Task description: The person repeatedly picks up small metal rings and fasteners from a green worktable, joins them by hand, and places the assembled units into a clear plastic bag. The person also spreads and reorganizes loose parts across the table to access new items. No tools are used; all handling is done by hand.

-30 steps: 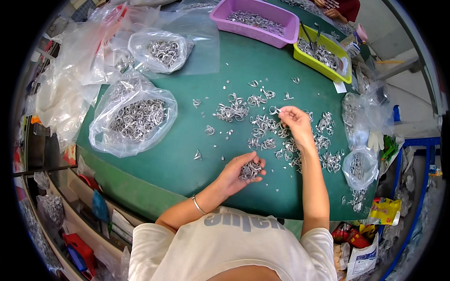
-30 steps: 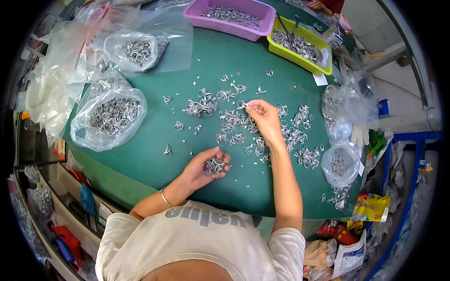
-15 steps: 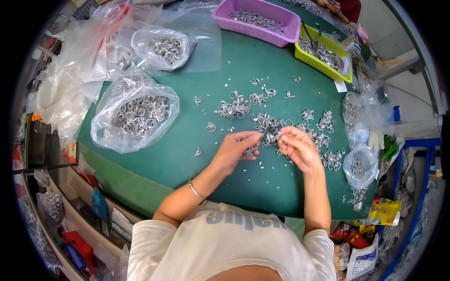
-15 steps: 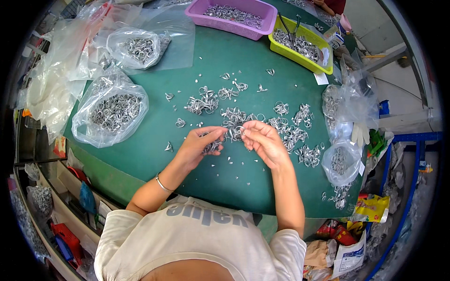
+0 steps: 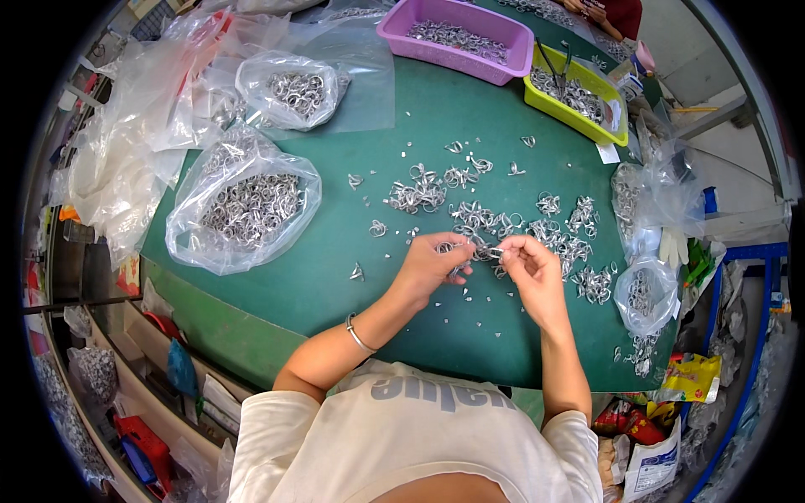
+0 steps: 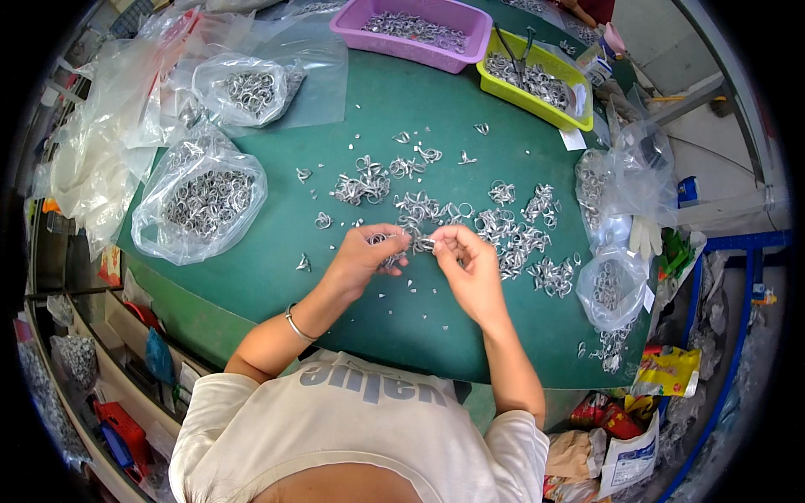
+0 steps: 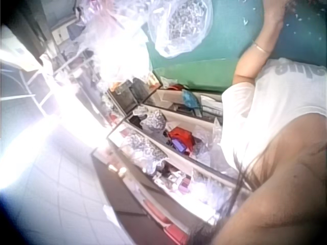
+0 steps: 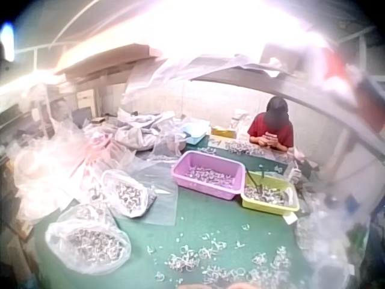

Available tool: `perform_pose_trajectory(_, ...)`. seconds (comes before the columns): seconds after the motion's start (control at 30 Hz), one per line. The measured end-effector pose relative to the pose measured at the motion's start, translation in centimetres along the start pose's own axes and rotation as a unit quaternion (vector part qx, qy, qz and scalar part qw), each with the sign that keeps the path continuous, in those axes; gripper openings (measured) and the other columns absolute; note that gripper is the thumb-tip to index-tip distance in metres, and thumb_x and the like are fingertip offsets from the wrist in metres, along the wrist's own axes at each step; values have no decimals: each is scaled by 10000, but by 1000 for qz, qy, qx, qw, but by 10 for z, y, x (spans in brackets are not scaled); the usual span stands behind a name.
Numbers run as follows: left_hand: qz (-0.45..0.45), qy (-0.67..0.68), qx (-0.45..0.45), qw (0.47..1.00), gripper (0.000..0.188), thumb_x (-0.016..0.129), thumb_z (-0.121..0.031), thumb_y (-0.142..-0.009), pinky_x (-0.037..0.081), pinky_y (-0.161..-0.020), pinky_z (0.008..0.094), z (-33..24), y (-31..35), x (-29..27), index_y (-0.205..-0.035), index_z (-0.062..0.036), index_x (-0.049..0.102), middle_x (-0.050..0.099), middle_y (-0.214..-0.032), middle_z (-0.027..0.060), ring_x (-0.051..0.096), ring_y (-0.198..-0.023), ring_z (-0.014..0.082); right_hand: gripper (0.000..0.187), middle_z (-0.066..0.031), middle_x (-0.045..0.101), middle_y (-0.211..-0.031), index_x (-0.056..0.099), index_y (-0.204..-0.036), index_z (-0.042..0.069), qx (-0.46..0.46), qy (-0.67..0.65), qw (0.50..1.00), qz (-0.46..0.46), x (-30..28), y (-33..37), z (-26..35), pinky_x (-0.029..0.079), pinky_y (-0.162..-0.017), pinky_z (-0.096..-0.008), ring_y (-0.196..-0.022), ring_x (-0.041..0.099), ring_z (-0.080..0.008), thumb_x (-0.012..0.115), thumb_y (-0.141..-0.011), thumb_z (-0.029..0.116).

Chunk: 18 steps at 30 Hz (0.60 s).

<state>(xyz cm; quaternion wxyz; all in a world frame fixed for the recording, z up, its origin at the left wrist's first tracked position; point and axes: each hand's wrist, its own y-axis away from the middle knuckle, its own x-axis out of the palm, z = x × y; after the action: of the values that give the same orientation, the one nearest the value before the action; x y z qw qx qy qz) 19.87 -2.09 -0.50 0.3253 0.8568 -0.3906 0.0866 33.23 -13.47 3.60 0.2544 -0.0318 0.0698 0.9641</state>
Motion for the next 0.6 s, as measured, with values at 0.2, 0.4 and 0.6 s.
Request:
perform_pose_trajectory(0.2, -62, -153, 182, 969, 267, 641, -177, -852, 512, -541, 238, 1, -12, -8, -1070, -23, 624, 619, -841, 44, 602, -665, 111, 86, -41, 585, -774, 622, -884, -19, -122, 150, 980, -48, 2, 5, -1, 398, -606, -223, -649, 490, -98, 600, -801, -20)
perform_pose_trajectory(0.4, 146, 208, -157, 954, 301, 555, -293, -912, 553, -610, 287, 12, 11, -1, -1117, -76, 593, 638, -908, 51, 649, -739, 166, 131, -77, 607, -800, 643, -838, -3, -270, 269, 924, 28, 5, 10, -4, 424, -737, -340, -774, 540, -245, 674, -711, -15)
perform_pose_trajectory(0.6, 184, 180, -123, 958, 239, 541, -294, -916, 555, -660, 302, 32, 6, -7, -1006, -83, 612, 637, -918, 44, 646, -815, 161, 108, -97, 624, -830, 632, -831, 20, -174, 437, 870, -146, -38, -57, -45, 382, -786, -384, -849, 533, -275, 665, -747, 77)
